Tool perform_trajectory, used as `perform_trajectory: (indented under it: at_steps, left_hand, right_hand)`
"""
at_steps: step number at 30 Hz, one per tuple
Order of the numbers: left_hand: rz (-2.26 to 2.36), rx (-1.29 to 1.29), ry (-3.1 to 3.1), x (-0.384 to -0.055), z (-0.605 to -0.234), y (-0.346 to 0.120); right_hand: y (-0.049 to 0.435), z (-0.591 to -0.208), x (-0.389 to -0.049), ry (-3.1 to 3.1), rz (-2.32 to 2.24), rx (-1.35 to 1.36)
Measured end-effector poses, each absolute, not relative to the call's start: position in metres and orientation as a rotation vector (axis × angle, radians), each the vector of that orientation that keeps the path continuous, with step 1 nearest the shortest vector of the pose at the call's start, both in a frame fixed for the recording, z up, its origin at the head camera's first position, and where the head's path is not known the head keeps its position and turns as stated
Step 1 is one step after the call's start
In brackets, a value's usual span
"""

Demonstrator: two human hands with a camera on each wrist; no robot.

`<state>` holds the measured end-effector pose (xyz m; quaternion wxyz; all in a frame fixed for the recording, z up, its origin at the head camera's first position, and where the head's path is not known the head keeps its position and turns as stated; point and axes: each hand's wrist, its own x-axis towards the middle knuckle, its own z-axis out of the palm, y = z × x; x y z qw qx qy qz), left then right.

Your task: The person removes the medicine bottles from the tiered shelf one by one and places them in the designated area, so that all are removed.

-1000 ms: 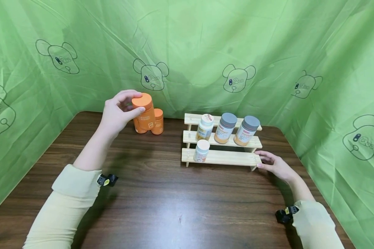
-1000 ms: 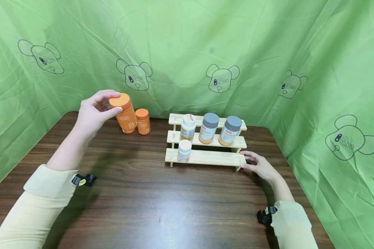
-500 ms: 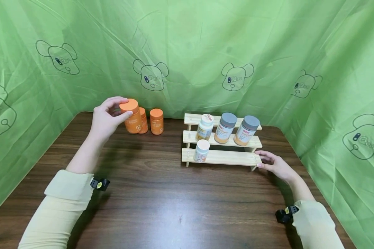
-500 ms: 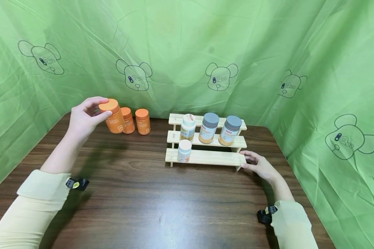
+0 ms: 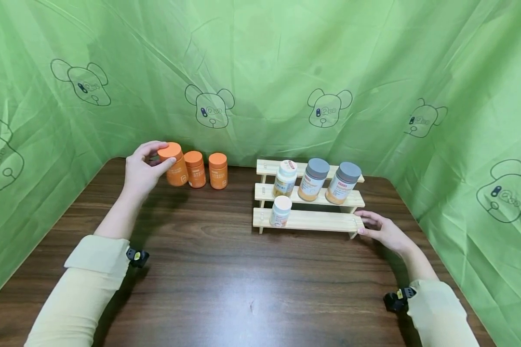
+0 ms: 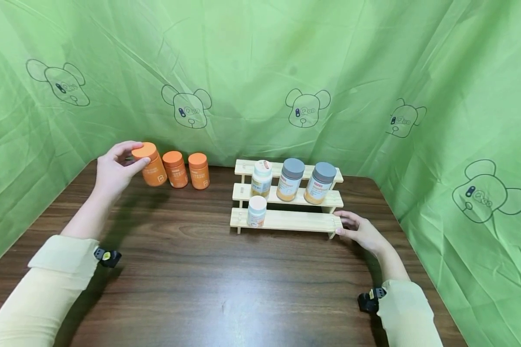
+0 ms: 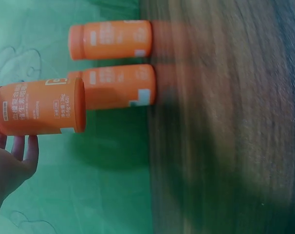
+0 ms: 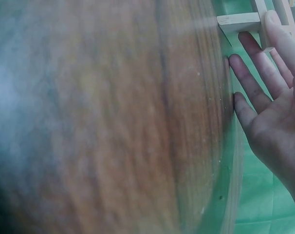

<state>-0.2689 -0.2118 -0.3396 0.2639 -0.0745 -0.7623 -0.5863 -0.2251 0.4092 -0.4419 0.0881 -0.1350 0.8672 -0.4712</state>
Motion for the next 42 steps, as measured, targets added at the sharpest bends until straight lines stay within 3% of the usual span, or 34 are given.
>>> perform_trajectory:
  at_steps: [15, 24, 42]
  left_hand:
    - [-1.592, -0.066, -2.135, -0.293, -0.364, -0.229]
    - [-1.507, -0.027, -2.242, -0.327, -0.397, -0.246]
    - [-1.463, 0.023, -2.38, -0.348, -0.419, -0.256]
  right_hand:
    - [0.41, -0.441, -0.224, 2.583, -1.392, -0.389]
    - [0.411, -0.443, -0.225, 2.586, -1.392, -0.401]
    - [0.41, -0.442, -0.224, 2.565, -1.425, -0.413]
